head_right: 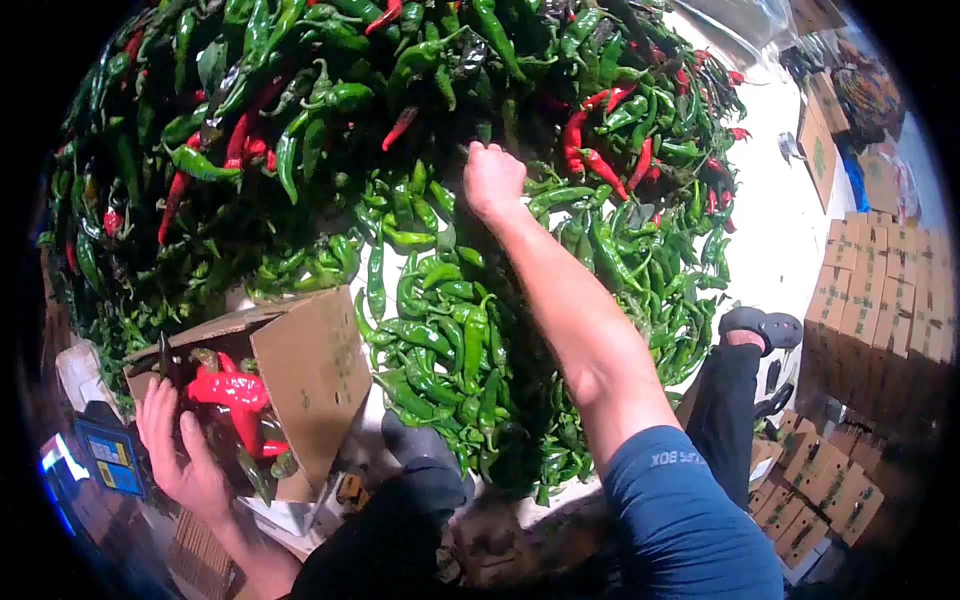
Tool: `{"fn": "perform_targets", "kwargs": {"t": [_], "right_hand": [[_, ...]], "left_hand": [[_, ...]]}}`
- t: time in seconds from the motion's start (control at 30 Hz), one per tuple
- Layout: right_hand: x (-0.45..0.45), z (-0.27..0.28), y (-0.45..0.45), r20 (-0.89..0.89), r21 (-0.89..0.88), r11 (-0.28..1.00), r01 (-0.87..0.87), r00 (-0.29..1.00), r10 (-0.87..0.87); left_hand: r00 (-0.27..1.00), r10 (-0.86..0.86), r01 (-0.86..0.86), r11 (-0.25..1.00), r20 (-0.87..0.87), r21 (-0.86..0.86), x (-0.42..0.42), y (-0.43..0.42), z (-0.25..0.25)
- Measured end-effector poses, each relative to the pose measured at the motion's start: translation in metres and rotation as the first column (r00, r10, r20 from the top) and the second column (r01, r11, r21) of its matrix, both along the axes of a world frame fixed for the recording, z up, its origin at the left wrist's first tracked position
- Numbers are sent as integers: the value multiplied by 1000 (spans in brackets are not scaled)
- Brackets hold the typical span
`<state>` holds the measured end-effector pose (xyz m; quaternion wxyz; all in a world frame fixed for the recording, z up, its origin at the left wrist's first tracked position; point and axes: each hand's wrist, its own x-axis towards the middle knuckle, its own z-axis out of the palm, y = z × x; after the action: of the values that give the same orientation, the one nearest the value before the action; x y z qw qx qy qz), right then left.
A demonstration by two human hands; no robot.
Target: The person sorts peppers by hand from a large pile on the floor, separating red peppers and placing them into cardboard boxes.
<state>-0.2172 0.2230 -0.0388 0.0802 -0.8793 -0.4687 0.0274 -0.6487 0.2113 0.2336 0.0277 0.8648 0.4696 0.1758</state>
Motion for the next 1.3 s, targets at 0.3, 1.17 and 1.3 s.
{"fn": "perform_targets", "kwargs": {"t": [0.3,1.17,1.3], "right_hand": [[-2,144,-146,-989,-148,931,334,-77,-129],[-294,275,-41,-582,466,704,-535,414,700],[-289,259,-46,-528,741,671,-20,601,600]], "left_hand": [[847,-238,331,936,476,-121,15,-49,17],[340,424,-200,905,839,-376,-34,-15,5],[556,90,-152,988,826,-6,-52,-22,-16]]}}
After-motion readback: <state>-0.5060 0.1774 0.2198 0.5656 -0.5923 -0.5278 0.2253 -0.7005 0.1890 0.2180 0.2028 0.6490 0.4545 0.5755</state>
